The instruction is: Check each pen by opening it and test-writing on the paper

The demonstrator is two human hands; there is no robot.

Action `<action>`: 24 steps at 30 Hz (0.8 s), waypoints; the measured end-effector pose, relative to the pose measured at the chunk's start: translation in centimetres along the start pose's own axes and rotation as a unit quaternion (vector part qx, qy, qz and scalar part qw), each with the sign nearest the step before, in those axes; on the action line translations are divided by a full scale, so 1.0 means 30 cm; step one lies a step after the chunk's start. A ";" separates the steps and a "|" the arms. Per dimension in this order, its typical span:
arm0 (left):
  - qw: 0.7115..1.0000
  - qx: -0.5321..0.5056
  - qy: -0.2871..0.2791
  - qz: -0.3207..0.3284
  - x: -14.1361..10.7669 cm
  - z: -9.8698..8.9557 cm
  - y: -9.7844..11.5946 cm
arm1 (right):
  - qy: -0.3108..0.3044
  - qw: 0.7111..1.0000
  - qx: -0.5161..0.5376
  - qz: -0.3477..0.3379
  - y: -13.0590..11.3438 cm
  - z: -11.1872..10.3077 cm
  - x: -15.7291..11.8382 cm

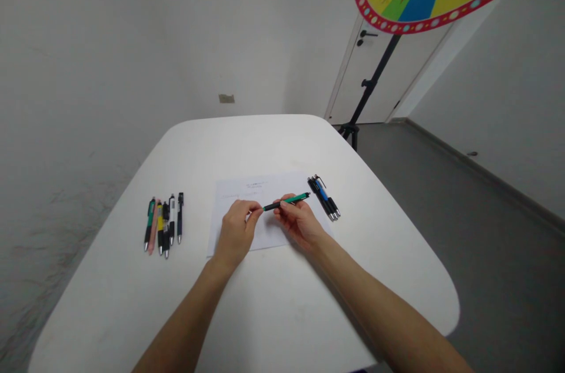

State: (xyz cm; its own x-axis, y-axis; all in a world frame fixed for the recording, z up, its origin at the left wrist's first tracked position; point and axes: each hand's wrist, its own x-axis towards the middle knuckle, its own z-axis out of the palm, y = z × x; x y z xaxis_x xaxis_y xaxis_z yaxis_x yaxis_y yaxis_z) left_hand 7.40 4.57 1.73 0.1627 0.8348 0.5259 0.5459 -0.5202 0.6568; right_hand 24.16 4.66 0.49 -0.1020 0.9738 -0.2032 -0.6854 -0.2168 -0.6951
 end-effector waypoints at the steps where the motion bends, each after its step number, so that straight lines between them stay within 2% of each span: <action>1: 1.000 -0.008 0.005 -0.005 0.000 -0.002 0.001 | 0.000 1.000 0.000 0.002 0.000 -0.001 0.000; 4: 0.999 -0.029 0.012 -0.028 0.002 -0.009 0.004 | -0.004 1.000 0.002 0.011 0.001 -0.006 0.000; 11: 0.995 -0.066 -0.021 -0.073 0.005 -0.012 0.012 | -0.046 0.999 0.012 0.025 0.009 0.006 -0.014; 15: 0.994 -0.058 0.017 -0.095 0.001 -0.011 -0.005 | -0.019 0.994 0.091 0.062 0.021 0.004 -0.004; 18: 0.993 0.017 0.047 -0.108 -0.003 -0.021 -0.028 | 0.009 0.987 0.137 0.085 0.015 -0.013 0.014; 21: 0.989 0.135 0.014 -0.054 -0.004 -0.034 -0.049 | 0.026 0.982 0.163 0.093 0.001 -0.029 0.028; 24: 0.981 0.194 -0.003 -0.018 -0.002 -0.047 -0.060 | 0.047 0.978 0.181 0.091 -0.009 -0.033 0.031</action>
State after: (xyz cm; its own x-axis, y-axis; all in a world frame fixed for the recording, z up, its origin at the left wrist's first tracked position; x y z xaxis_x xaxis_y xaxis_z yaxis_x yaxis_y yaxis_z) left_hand 5.26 5.20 1.28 0.1418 0.8531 0.5022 0.8233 -0.3833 0.4187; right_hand 24.97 5.56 -0.20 -0.1908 0.9069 -0.3756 -0.8744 -0.3309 -0.3549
